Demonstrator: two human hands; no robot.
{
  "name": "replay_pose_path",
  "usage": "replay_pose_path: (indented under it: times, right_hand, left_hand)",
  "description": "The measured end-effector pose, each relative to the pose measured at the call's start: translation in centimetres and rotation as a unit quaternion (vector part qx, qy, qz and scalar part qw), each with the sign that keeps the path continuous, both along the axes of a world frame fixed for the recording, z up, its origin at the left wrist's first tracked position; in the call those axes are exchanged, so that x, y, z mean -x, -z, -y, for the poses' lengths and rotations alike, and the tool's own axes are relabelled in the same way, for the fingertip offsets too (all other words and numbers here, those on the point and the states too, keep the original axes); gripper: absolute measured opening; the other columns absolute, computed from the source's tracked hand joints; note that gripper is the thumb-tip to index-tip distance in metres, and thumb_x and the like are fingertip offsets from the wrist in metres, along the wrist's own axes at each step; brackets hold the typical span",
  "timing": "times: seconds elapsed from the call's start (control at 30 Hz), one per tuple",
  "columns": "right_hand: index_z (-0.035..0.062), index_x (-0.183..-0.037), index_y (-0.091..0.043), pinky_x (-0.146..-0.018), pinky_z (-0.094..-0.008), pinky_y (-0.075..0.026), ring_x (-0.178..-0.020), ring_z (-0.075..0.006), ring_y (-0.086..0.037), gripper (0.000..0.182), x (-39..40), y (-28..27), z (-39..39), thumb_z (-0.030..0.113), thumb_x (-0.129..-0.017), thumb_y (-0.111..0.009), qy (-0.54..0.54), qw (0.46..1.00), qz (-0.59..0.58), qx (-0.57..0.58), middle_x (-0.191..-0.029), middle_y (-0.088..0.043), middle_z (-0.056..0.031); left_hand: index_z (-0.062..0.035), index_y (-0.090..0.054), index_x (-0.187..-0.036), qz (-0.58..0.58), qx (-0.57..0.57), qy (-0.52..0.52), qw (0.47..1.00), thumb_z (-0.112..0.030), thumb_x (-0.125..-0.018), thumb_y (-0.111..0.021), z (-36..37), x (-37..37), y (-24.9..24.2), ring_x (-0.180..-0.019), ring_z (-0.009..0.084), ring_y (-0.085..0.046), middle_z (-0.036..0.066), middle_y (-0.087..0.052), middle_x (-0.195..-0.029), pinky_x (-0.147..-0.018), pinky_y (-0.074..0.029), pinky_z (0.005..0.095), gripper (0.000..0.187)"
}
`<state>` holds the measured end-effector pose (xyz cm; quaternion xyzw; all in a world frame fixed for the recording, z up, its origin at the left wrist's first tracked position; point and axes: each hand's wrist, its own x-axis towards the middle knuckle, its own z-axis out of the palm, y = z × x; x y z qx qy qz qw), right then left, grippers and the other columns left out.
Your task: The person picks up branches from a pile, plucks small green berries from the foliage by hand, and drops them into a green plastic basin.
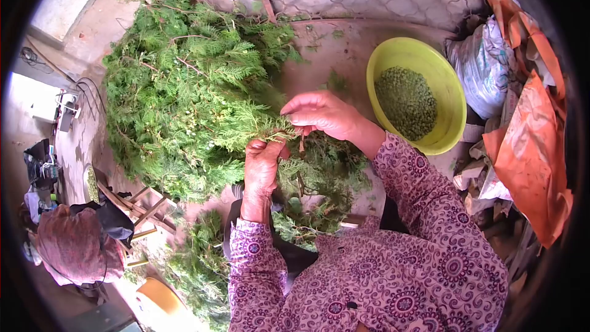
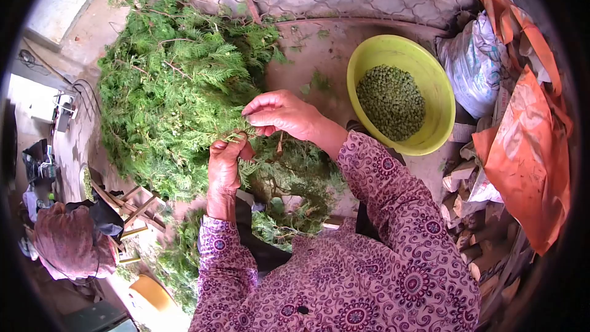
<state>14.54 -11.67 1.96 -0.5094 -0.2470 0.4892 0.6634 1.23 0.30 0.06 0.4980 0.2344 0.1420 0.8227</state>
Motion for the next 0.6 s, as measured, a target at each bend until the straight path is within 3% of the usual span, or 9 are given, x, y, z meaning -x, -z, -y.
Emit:
replay_pose_path:
  times: [0.13,0.23,0.3,0.33,0.4,0.43,0.5,0.53,0.6]
  right_hand:
    - [0.0001,-0.093,-0.056,-0.059,-0.0211,-0.042,-0.066,-0.0068,-0.051,0.016,-0.1,0.2,0.0,0.007,-0.078,-0.058,-0.003,0.999,0.034,-0.002,-0.076,-0.056,-0.0008]
    - [-0.0010,-0.084,-0.054,-0.052,-0.0203,-0.039,-0.059,-0.0070,-0.048,0.013,0.8,0.1,-0.1,0.001,-0.072,-0.057,0.062,0.933,0.348,0.073,-0.071,-0.055,-0.0007]
    - [-0.0010,-0.081,-0.053,-0.049,-0.0203,-0.038,-0.055,-0.0062,-0.047,0.010,1.4,0.1,-0.3,0.000,-0.072,-0.056,0.101,0.889,0.446,0.031,-0.067,-0.053,-0.0005]
    - [-0.0010,-0.081,-0.053,-0.049,-0.0203,-0.038,-0.055,-0.0062,-0.047,0.010,1.3,-0.2,-0.2,0.000,-0.072,-0.056,0.102,0.889,0.446,0.030,-0.067,-0.053,-0.0005]
    - [-0.0003,-0.078,-0.051,-0.047,-0.0217,-0.038,-0.054,-0.0061,-0.046,0.009,0.8,-1.1,0.2,-0.002,-0.070,-0.054,0.021,0.997,0.075,0.022,-0.064,-0.052,-0.0017]
    - [-0.0003,-0.078,-0.051,-0.047,-0.0217,-0.038,-0.054,-0.0061,-0.046,0.009,0.8,-1.1,0.2,-0.002,-0.070,-0.054,0.022,0.997,0.075,0.021,-0.064,-0.052,-0.0017]
    - [0.0005,-0.077,-0.050,-0.047,-0.0242,-0.038,-0.053,-0.0082,-0.047,0.012,1.0,-0.5,0.3,0.000,-0.067,-0.056,0.057,0.964,0.258,0.037,-0.063,-0.050,-0.0046]
    - [0.0017,-0.076,-0.050,-0.046,-0.0264,-0.039,-0.052,-0.0095,-0.047,0.014,0.8,0.5,0.3,0.001,-0.065,-0.058,0.154,0.863,0.481,0.011,-0.062,-0.048,-0.0063]
    - [0.0020,-0.075,-0.050,-0.046,-0.0267,-0.039,-0.051,-0.0096,-0.047,0.014,-1.0,1.1,1.2,0.002,-0.065,-0.059,0.192,0.819,0.539,0.035,-0.061,-0.048,-0.0063]
  left_hand:
    - [-0.0012,-0.059,-0.079,-0.013,0.015,-0.017,1.000,-0.004,-0.076,-0.060,0.3,0.2,-0.6,-0.053,0.0135,-0.052,0.006,-0.058,-0.064,-0.054,-0.043,0.0249,0.004]
    - [-0.0013,-0.059,-0.078,0.007,0.019,-0.008,1.000,-0.002,-0.074,-0.061,0.4,0.2,-0.6,-0.056,0.0142,-0.054,0.007,-0.060,-0.069,-0.059,-0.044,0.0249,0.004]
    - [-0.0015,-0.059,-0.077,0.004,0.017,-0.033,0.999,-0.001,-0.072,-0.061,0.6,0.2,-0.8,-0.055,0.0147,-0.054,0.007,-0.059,-0.068,-0.058,-0.046,0.0273,0.005]
    - [-0.0015,-0.059,-0.077,0.004,0.016,-0.034,0.999,-0.001,-0.072,-0.061,0.4,0.3,-0.9,-0.055,0.0147,-0.054,0.007,-0.059,-0.068,-0.058,-0.046,0.0273,0.005]
    - [-0.0015,-0.059,-0.076,0.016,0.048,-0.022,0.998,-0.002,-0.069,-0.062,-0.4,0.7,-1.4,-0.053,0.0147,-0.053,0.007,-0.059,-0.066,-0.055,-0.048,0.0297,0.007]
    - [-0.0015,-0.059,-0.076,0.017,0.047,-0.021,0.999,-0.002,-0.069,-0.062,-0.3,0.8,-1.6,-0.053,0.0147,-0.053,0.007,-0.059,-0.066,-0.055,-0.048,0.0297,0.007]
    - [-0.0015,-0.058,-0.075,0.013,0.047,0.008,0.999,-0.005,-0.067,-0.063,0.1,0.8,-2.0,-0.049,0.0155,-0.050,0.006,-0.056,-0.061,-0.050,-0.048,0.0312,0.010]
    - [-0.0022,-0.055,-0.072,0.004,0.035,-0.027,0.999,-0.007,-0.067,-0.061,0.6,0.5,-2.2,-0.043,0.0130,-0.044,0.003,-0.049,-0.053,-0.045,-0.043,0.0290,0.009]
    - [-0.0035,-0.052,-0.069,0.014,0.013,-0.021,1.000,-0.008,-0.068,-0.061,0.0,1.0,-3.0,-0.042,0.0125,-0.040,0.002,-0.043,-0.050,-0.044,-0.039,0.0290,0.010]
